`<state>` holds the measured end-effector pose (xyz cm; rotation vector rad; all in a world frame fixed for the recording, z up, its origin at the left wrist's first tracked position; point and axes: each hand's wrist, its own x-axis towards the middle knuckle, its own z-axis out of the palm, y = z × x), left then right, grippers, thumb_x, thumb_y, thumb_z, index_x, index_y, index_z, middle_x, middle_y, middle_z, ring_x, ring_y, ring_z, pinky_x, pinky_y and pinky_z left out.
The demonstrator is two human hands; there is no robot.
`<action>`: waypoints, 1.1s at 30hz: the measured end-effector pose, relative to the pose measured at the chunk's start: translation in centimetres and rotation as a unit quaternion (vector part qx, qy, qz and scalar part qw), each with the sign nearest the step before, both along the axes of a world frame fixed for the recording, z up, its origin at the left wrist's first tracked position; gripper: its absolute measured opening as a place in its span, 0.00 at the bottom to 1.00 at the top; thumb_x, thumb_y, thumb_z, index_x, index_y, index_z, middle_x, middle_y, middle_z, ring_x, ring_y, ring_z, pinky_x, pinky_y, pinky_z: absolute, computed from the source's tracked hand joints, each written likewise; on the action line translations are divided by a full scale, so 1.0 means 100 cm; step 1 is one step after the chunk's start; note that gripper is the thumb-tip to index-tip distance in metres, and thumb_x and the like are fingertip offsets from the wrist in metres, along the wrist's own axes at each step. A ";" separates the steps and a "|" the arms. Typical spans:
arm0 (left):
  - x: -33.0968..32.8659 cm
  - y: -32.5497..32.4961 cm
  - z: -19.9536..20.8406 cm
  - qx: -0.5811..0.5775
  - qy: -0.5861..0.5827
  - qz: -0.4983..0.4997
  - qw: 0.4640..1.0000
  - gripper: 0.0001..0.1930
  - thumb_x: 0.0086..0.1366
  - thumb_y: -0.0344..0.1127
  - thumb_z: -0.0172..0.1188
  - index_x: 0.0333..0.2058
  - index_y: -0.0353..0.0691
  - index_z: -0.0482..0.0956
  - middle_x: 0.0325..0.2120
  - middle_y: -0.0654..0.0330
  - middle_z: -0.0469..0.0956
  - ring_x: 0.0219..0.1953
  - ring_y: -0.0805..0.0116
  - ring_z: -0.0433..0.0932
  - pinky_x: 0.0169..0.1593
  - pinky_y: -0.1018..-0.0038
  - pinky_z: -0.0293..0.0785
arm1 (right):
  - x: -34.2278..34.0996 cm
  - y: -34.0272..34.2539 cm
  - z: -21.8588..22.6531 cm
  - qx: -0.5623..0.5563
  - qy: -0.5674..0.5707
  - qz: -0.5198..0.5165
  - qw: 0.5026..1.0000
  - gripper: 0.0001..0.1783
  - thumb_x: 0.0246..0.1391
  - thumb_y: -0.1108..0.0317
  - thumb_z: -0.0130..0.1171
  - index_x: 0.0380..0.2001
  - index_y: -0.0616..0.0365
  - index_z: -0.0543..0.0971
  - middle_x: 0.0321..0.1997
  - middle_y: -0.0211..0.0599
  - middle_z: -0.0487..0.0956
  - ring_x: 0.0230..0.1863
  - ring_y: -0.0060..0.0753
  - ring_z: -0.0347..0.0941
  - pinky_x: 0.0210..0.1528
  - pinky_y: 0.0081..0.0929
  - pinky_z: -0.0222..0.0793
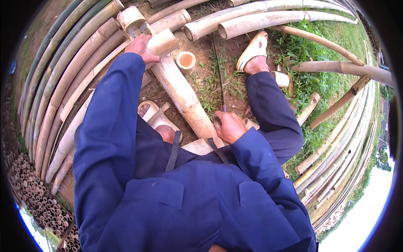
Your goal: The person uses a hand saw to cut a bamboo pole that is resting on a wooden support. After completing the cut, the person moves the cut piece aside and repositions another bamboo pole to continue cutting.
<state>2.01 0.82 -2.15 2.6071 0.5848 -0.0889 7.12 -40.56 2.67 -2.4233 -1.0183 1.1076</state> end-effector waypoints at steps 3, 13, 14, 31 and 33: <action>0.000 0.005 0.001 -0.022 -0.008 0.002 1.000 0.43 0.39 0.53 0.78 0.53 0.32 0.81 0.48 0.43 0.80 0.54 0.45 0.80 0.61 0.59 0.75 | 0.038 0.069 -0.030 0.232 -0.063 -0.072 0.968 0.14 0.56 0.74 0.62 0.46 0.62 0.81 0.42 0.51 0.83 0.44 0.53 0.84 0.48 0.44 0.78; 0.002 -0.002 0.010 -0.079 0.000 0.035 0.996 0.41 0.39 0.52 0.79 0.52 0.33 0.82 0.46 0.43 0.85 0.50 0.47 0.85 0.58 0.59 0.79 | 0.090 0.192 -0.123 0.085 -0.144 0.119 0.979 0.55 0.42 0.73 0.76 0.75 0.46 0.61 0.78 0.48 0.60 0.75 0.56 0.62 0.74 0.50 0.65; 0.002 -0.003 0.012 -0.083 0.002 0.038 0.996 0.41 0.39 0.52 0.79 0.52 0.33 0.81 0.46 0.43 0.85 0.50 0.46 0.85 0.58 0.59 0.79 | 0.092 0.198 -0.128 0.086 -0.129 0.124 0.980 0.55 0.42 0.75 0.75 0.74 0.45 0.62 0.77 0.48 0.63 0.74 0.56 0.64 0.73 0.50 0.66; 0.008 0.026 0.068 0.059 -0.019 0.035 0.997 0.49 0.40 0.54 0.79 0.59 0.31 0.76 0.53 0.43 0.81 0.57 0.45 0.80 0.63 0.59 0.75 | 0.099 0.052 0.000 0.147 -0.180 0.045 0.972 0.46 0.38 0.69 0.77 0.64 0.51 0.70 0.56 0.48 0.74 0.57 0.59 0.74 0.57 0.51 0.75; 0.009 0.014 0.062 0.058 -0.003 0.024 0.998 0.48 0.40 0.54 0.78 0.59 0.32 0.76 0.54 0.44 0.80 0.56 0.46 0.80 0.63 0.59 0.75 | 0.114 0.025 0.031 0.191 -0.226 -0.015 0.955 0.46 0.38 0.68 0.78 0.63 0.52 0.70 0.57 0.48 0.73 0.57 0.58 0.73 0.57 0.50 0.74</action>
